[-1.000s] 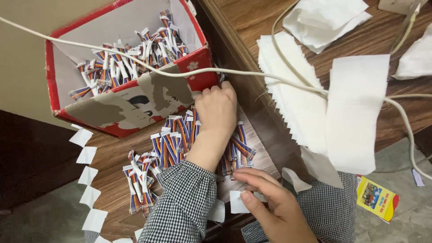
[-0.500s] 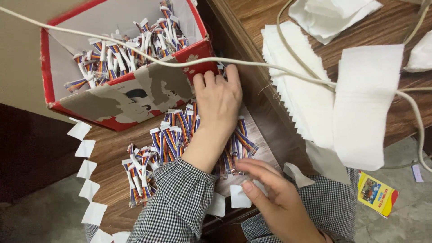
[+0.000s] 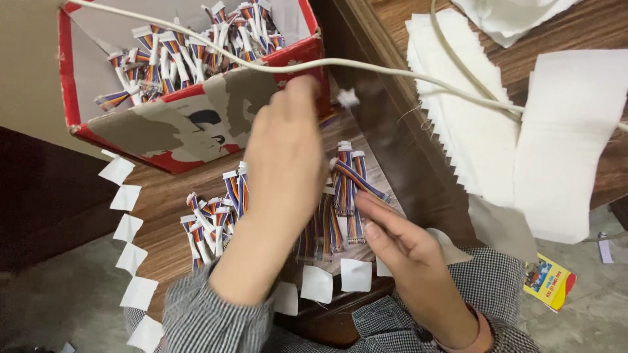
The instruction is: Labeling small multi-colored ribbon cables with white adhesive stickers
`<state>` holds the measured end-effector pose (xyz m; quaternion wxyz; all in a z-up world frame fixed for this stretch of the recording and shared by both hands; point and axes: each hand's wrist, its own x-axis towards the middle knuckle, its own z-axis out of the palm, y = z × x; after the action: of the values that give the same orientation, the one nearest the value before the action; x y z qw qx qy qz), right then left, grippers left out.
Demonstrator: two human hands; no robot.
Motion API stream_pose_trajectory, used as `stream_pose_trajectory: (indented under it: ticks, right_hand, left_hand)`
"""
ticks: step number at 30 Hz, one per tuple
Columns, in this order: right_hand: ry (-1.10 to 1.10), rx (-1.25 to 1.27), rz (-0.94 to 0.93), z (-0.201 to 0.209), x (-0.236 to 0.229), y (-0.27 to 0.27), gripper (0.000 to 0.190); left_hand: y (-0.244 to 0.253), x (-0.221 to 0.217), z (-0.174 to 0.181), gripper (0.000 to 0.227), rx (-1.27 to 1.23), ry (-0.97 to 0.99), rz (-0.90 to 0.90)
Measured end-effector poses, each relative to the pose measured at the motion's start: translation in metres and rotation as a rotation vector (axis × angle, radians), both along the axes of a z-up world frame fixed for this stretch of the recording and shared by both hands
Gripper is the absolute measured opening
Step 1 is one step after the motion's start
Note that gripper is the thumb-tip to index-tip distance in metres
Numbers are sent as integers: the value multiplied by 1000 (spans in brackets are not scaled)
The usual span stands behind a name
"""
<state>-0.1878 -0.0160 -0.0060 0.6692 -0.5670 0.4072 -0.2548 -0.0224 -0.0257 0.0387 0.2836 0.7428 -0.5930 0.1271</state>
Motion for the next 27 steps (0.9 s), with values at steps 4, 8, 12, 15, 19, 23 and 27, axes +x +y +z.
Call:
stream_pose_trajectory:
  ticks: [4, 8, 12, 15, 19, 23, 27]
  right_hand:
    - [-41, 66, -3, 10, 12, 5, 42]
    - [-322, 317, -31, 7, 25, 12, 44]
    - [-444, 376, -131, 10, 32, 18, 39]
    - [-451, 281, -105, 0, 25, 25, 23]
    - [-172, 146, -73, 0, 14, 32, 23]
    - [-232, 187, 261, 14, 7, 36, 18]
    - [-349, 541, 463, 7, -5, 31, 19]
  left_hand:
    - [34, -2, 5, 34, -79, 26, 1]
    - [57, -3, -5, 24, -119, 240, 63]
    - [86, -35, -13, 23, 35, 776, 70]
    - [106, -46, -14, 19, -29, 926, -68]
    - [126, -30, -12, 28, -47, 1062, 39]
    - [138, -17, -10, 14, 39, 1379, -231]
    - [148, -15, -18, 22, 138, 1837, -428]
